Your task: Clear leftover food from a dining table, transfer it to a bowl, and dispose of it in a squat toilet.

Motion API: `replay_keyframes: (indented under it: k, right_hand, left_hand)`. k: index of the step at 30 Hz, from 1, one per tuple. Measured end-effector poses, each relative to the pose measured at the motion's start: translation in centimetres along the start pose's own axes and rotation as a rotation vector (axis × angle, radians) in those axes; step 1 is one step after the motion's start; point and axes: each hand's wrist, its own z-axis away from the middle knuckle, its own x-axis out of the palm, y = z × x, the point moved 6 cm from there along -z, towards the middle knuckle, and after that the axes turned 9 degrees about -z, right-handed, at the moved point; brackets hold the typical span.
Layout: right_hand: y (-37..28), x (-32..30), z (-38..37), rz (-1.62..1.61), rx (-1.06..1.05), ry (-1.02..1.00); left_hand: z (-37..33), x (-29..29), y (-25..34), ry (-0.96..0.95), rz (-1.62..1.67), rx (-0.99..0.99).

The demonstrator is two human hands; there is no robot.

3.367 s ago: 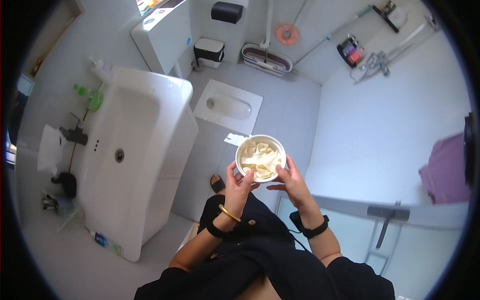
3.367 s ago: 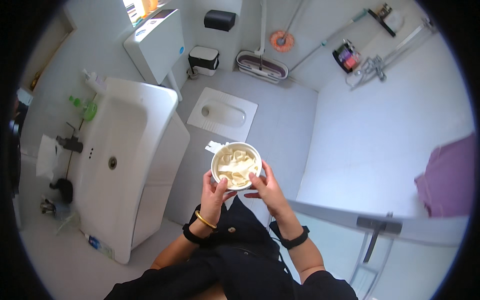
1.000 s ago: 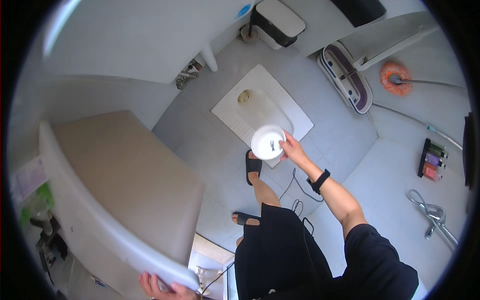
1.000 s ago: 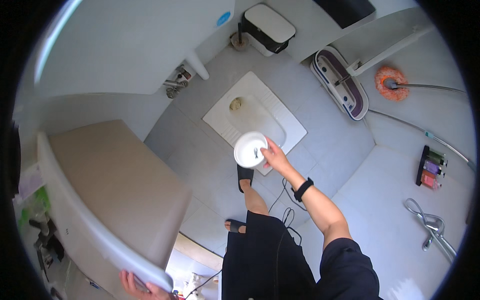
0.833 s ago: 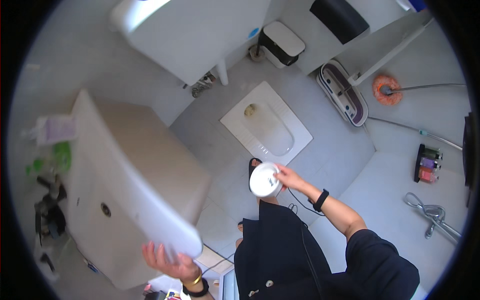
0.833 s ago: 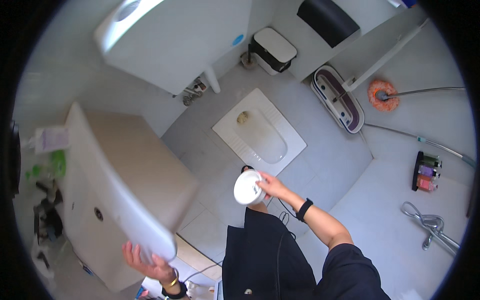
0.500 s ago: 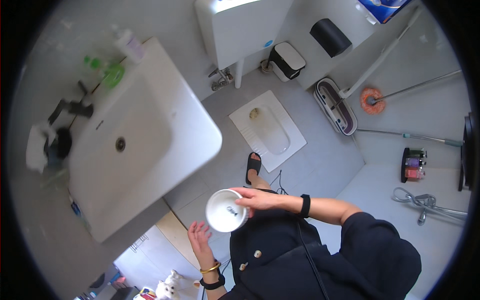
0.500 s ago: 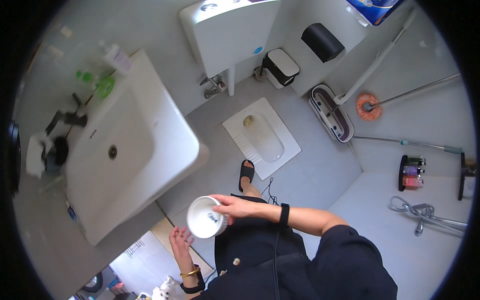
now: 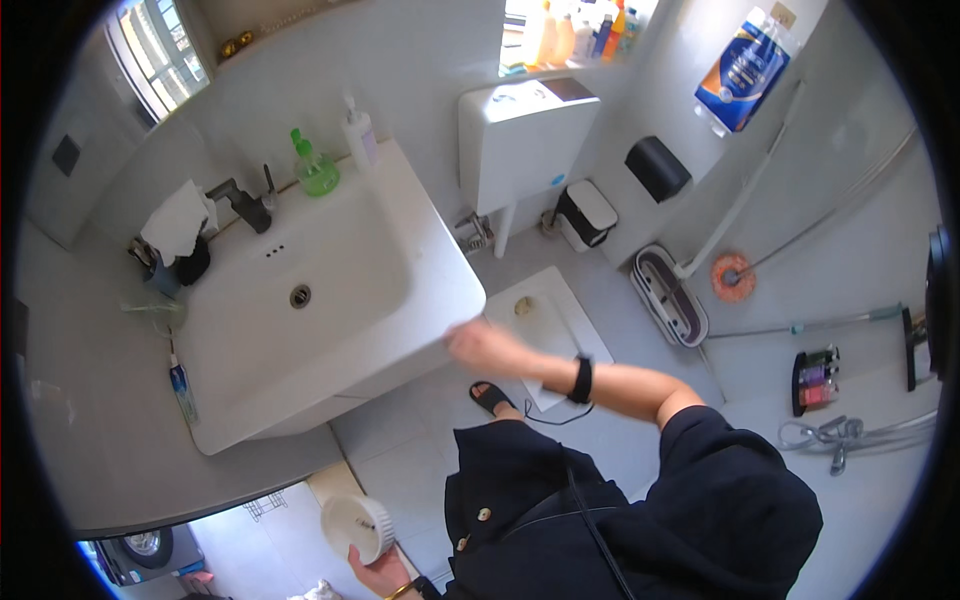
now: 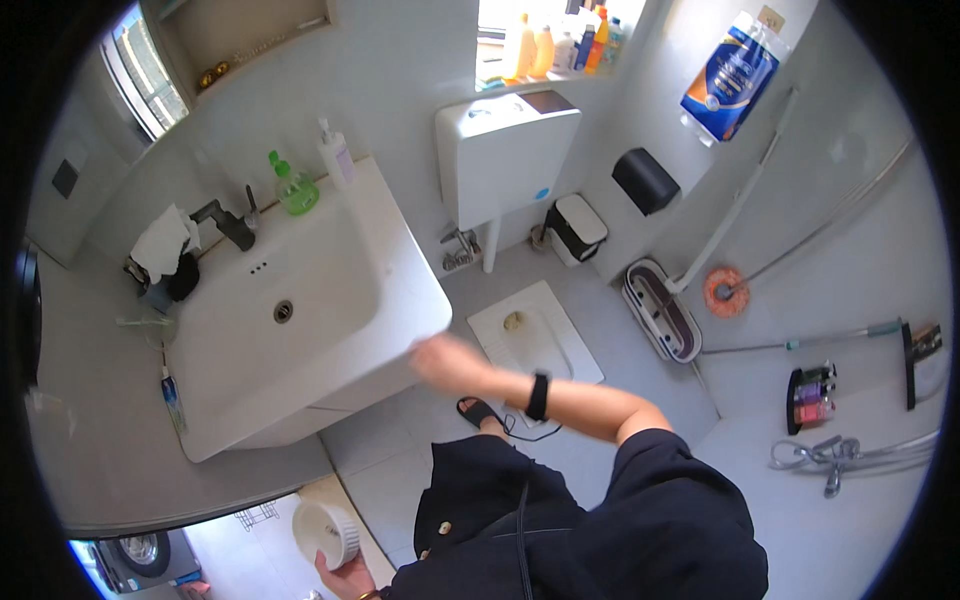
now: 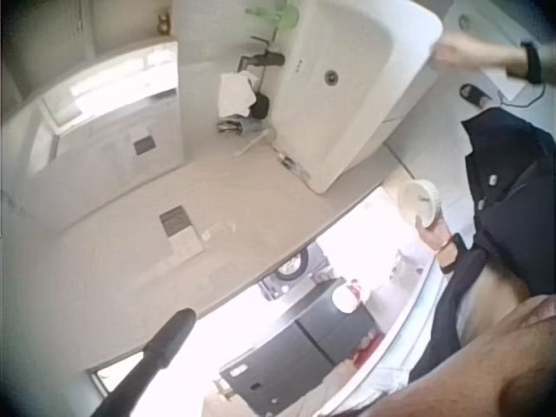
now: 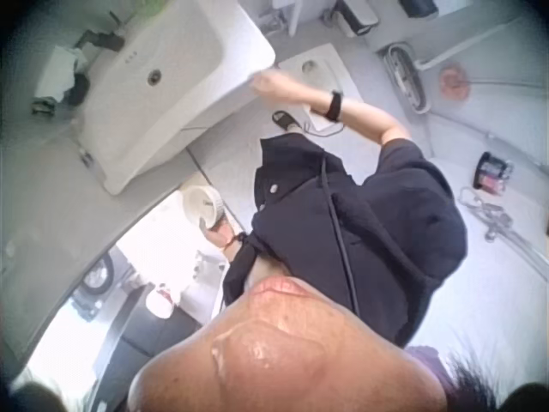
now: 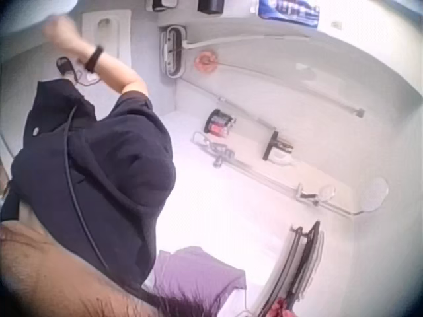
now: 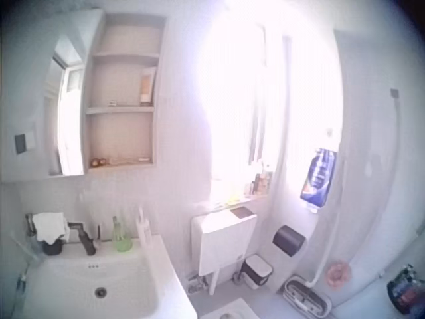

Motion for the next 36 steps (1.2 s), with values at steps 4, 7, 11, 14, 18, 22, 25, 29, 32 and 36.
replay_keyframes:
  k: [4, 7, 11, 14, 18, 22, 25, 29, 32, 36]
  right_hand:
    - [5.8, -22.8, -8.2, 0.433, 0.031, 0.678]
    - [10.4, -32.8, -14.9, 0.598, 0.274, 0.688]
    - [15.8, -41.8, -21.8, 0.766, 0.294, 0.701]
    - [17.1, -44.6, -24.3, 0.8, 0.339, 0.584]
    - [17.7, -48.3, -25.8, 1.14, 0.172, 0.359]
    - [13.2, -45.8, -29.8, 1.133, 0.257, 0.126]
    - [14.6, -45.5, -30.1, 1.214, 0.161, 0.122]
    - [16.6, -44.7, -31.4, 1.29, 0.245, 0.051]
    - [20.1, -42.6, -30.8, 1.001, 0.469, 0.072]
    - [21.7, -51.4, -29.2, 0.794, 0.05, 0.317]
  left_hand:
    - [-1.7, -3.8, 0.8, 0.273, -0.02, 0.189]
    - [-2.9, -3.0, 0.8, 0.431, 0.047, 0.288]
    - [-2.9, -0.8, 0.0, 0.604, 0.18, 0.298]
    - [-2.0, -0.6, -0.9, 0.713, 0.294, 0.319]
    - [-1.2, 1.9, -1.6, 0.794, 0.381, 0.371]
    - [-0.4, 2.6, -1.7, 0.858, 0.397, 0.44]
    - [-1.4, 2.4, -1.7, 0.877, 0.487, 0.402]
    - [-1.0, 1.3, -1.4, 0.879, 0.487, 0.397]
    - [0.0, 0.6, -1.1, 0.853, 0.487, 0.421]
    - [-1.5, -7.6, -4.9, 0.849, 0.729, 0.258]
